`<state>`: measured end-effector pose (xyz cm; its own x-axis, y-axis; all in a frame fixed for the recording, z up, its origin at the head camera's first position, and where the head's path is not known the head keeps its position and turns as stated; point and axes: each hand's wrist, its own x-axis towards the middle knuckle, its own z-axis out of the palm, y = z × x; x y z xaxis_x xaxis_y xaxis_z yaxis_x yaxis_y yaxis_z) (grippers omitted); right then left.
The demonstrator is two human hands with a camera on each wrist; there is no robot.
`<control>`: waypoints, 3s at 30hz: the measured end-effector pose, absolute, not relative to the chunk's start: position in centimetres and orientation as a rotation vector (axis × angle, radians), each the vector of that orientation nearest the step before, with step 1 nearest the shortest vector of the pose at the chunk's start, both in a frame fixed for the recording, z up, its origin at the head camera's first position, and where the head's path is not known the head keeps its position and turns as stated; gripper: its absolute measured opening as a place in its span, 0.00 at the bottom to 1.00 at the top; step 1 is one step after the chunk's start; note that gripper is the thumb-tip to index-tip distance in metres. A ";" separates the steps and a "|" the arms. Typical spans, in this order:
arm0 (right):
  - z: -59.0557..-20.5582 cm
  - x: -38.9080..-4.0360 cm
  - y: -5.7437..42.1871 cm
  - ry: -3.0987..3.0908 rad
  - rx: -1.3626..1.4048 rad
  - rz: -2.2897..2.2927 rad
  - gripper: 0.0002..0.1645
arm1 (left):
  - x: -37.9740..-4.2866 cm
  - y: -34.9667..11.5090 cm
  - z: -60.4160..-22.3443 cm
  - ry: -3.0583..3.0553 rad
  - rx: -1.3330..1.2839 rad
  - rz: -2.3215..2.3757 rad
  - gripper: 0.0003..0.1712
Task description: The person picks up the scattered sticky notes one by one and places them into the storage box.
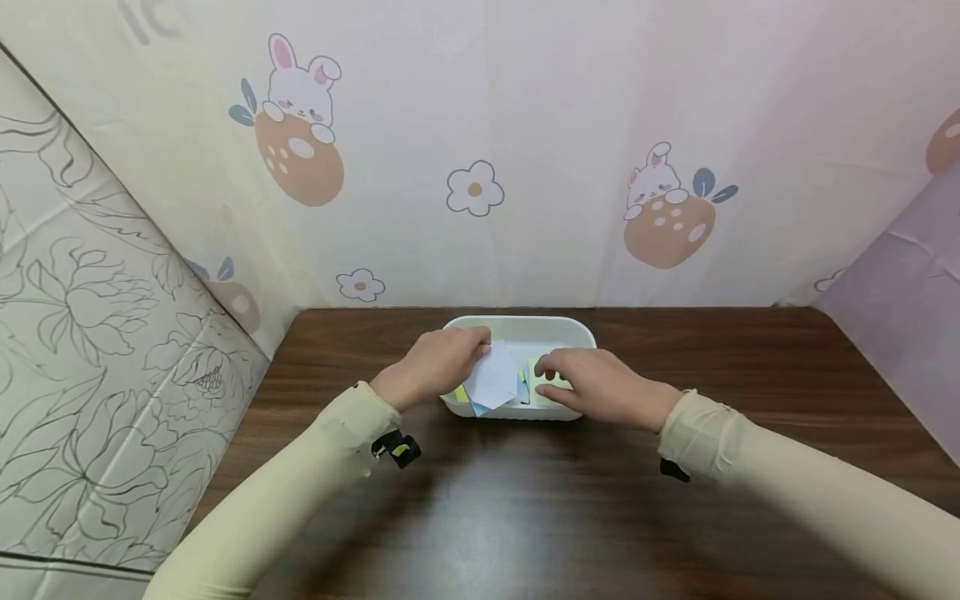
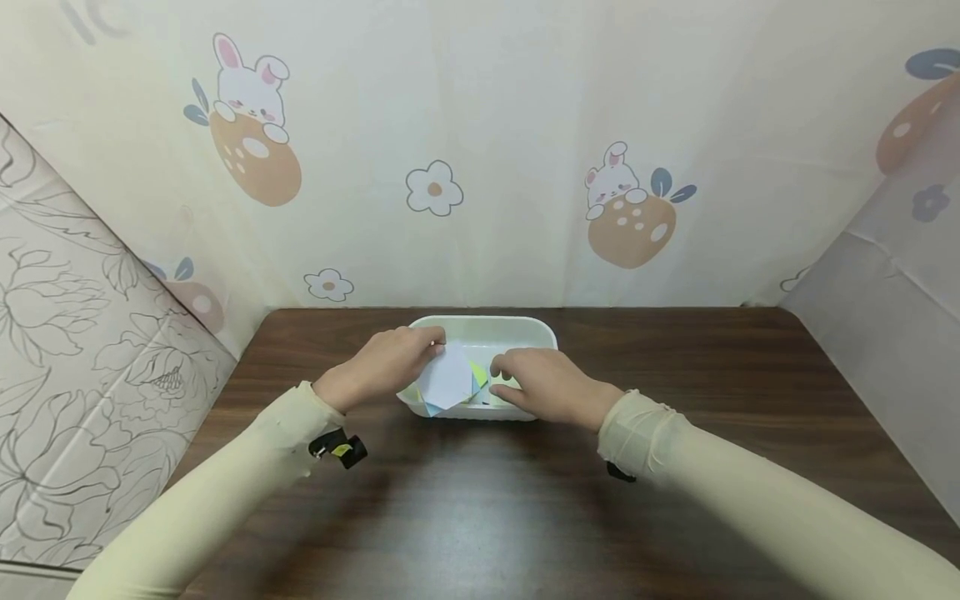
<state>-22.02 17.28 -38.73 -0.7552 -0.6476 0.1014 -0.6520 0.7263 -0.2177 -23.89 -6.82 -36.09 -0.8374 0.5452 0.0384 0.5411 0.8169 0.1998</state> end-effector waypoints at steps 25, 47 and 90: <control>-39.2 -23.2 17.3 -2.947 1.076 0.411 0.17 | -25.0 -6.8 -36.2 2.984 0.837 0.345 0.11; -39.2 -23.6 16.8 -2.961 1.060 0.416 0.14 | -25.7 -7.0 -36.2 2.980 0.811 0.335 0.11; -40.3 -24.0 16.6 -2.981 1.076 0.430 0.13 | -26.3 -6.5 -39.7 2.975 0.827 0.214 0.09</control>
